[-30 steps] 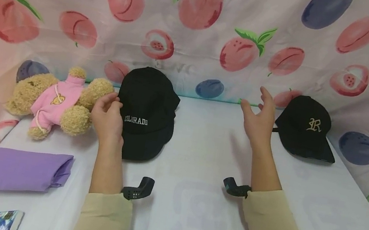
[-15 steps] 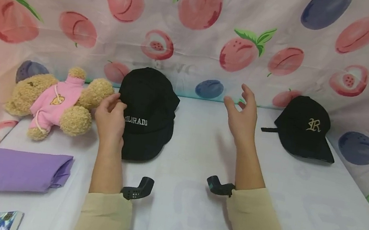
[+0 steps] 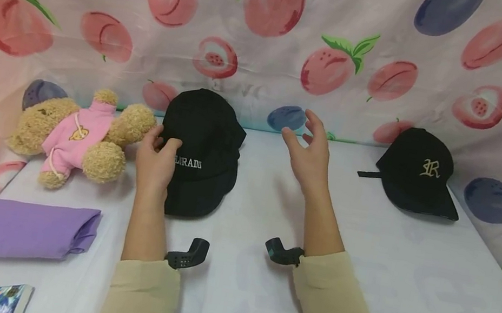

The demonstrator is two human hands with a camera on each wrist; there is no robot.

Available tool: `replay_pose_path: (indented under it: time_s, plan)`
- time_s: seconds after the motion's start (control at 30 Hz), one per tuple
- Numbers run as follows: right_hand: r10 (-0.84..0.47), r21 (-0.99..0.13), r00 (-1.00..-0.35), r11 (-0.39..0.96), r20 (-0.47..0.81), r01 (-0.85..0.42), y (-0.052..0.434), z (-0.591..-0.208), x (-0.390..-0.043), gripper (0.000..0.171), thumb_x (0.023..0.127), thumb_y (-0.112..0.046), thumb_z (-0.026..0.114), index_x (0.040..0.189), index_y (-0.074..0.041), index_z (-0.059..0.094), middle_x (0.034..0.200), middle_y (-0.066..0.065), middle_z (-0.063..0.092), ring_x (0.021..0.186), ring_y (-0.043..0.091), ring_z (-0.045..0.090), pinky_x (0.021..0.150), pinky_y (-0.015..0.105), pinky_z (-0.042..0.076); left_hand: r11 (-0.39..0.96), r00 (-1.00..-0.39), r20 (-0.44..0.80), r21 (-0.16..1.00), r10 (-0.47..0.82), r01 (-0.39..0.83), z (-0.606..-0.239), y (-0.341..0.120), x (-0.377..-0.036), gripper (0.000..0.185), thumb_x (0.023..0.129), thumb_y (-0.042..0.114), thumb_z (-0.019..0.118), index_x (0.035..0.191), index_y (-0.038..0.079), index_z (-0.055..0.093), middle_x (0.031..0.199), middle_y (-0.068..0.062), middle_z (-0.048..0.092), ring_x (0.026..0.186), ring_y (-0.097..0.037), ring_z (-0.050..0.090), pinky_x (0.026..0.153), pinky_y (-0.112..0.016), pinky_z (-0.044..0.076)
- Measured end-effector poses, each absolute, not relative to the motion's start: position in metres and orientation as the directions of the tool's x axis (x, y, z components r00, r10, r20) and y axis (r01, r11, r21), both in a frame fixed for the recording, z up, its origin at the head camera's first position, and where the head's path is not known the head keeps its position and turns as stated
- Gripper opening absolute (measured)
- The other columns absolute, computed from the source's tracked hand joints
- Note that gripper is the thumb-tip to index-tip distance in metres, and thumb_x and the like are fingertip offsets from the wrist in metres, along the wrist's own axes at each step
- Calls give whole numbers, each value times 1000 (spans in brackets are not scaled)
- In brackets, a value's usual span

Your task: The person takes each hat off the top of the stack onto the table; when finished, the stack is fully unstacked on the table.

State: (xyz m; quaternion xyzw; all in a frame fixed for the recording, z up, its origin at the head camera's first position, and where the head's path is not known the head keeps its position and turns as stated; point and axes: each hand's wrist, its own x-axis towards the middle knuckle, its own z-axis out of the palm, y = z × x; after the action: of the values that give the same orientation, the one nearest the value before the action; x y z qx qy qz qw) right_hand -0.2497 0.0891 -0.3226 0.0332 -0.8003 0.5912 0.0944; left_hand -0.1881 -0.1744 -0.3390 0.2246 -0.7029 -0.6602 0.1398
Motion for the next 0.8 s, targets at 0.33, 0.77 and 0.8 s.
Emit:
replay_pose_path:
  time_s: [0.33, 0.77, 0.8]
  plan:
    - [-3, -912, -979, 362, 206, -193, 73, -325, -248, 69, 100, -34, 67, 161, -24, 36, 165, 11, 37, 148, 37, 41, 111, 56, 47, 116, -880, -85, 981, -468, -157, -344, -178, -189, 73, 96, 31, 64, 162, 20, 35, 168, -9, 28, 154, -24, 28, 126, -45, 26]
    - [-72, -906, -981, 375, 183, -196, 54, -331, -246, 71, 97, -36, 71, 159, -24, 39, 164, 9, 39, 145, 37, 45, 108, 54, 49, 162, -877, -92, 969, -471, -189, -357, -187, -193, 77, 95, 35, 65, 163, 17, 33, 169, -9, 29, 154, -26, 28, 127, -46, 23]
    - [-74, -907, -982, 375, 176, -191, 52, -332, -246, 72, 97, -36, 71, 159, -24, 39, 164, 8, 39, 145, 36, 45, 108, 54, 49, 164, -880, -99, 967, -464, -196, -358, -188, -193, 78, 95, 36, 64, 163, 17, 31, 169, -9, 28, 155, -26, 27, 128, -46, 22]
